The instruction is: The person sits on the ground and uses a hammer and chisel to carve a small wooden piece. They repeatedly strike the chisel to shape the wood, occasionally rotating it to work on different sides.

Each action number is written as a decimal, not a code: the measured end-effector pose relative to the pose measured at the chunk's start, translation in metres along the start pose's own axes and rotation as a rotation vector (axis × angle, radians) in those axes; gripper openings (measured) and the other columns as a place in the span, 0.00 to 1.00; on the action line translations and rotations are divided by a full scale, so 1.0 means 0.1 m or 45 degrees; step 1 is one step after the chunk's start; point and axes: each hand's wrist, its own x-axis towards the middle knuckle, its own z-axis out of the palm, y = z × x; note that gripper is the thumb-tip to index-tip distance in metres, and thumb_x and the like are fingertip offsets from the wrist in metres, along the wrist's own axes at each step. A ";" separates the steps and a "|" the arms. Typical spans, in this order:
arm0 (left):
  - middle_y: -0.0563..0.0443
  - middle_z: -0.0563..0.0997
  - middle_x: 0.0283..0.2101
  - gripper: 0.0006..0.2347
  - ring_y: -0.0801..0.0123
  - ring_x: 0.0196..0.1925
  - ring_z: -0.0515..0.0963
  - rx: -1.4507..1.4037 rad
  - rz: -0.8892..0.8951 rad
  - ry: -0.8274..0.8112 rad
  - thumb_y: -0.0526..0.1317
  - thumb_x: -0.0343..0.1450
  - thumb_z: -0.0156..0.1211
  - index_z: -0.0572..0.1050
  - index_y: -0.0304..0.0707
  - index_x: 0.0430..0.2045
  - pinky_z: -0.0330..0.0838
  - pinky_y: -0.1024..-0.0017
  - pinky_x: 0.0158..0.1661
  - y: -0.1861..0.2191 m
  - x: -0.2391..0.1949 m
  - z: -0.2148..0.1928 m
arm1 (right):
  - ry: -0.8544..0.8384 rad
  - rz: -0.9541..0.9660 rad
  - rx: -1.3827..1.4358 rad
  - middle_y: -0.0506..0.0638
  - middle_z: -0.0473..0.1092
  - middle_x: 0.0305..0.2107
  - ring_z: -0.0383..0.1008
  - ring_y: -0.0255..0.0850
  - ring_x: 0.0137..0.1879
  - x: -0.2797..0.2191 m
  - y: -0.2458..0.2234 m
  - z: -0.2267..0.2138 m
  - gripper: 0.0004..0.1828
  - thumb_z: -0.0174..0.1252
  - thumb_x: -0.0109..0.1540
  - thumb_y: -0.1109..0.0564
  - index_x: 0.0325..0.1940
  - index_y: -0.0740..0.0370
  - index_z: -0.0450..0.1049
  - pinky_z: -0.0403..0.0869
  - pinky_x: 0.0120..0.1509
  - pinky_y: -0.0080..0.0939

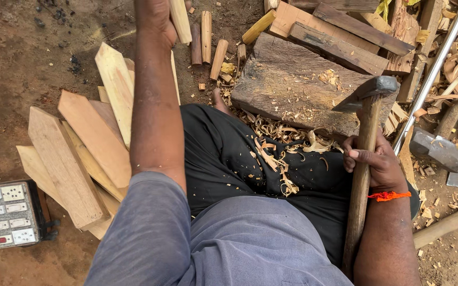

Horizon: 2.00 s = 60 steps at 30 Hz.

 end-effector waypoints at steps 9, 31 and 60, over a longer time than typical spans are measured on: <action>0.47 0.83 0.44 0.19 0.67 0.43 0.85 1.235 -0.697 0.074 0.37 0.60 0.77 0.74 0.38 0.42 0.81 0.64 0.48 -1.16 -0.12 -0.10 | -0.070 0.068 0.039 0.54 0.65 0.28 0.68 0.41 0.29 0.06 -0.03 -0.06 0.62 0.66 0.48 0.62 0.85 0.55 0.47 0.70 0.33 0.40; 0.42 0.79 0.52 0.30 0.58 0.53 0.81 1.765 -0.781 -0.005 0.49 0.61 0.79 0.70 0.38 0.53 0.77 0.59 0.55 -1.31 -0.16 0.22 | -0.025 0.147 0.014 0.55 0.66 0.29 0.69 0.43 0.31 0.07 -0.03 -0.06 0.64 0.65 0.47 0.64 0.86 0.58 0.46 0.70 0.34 0.40; 0.38 0.82 0.48 0.23 0.56 0.44 0.90 0.642 -0.381 -0.082 0.38 0.68 0.71 0.67 0.33 0.55 0.86 0.60 0.44 -1.13 -0.27 0.41 | 0.328 0.120 -0.515 0.50 0.68 0.32 0.70 0.36 0.31 -0.19 -0.03 0.17 0.54 0.63 0.56 0.68 0.83 0.53 0.49 0.73 0.32 0.37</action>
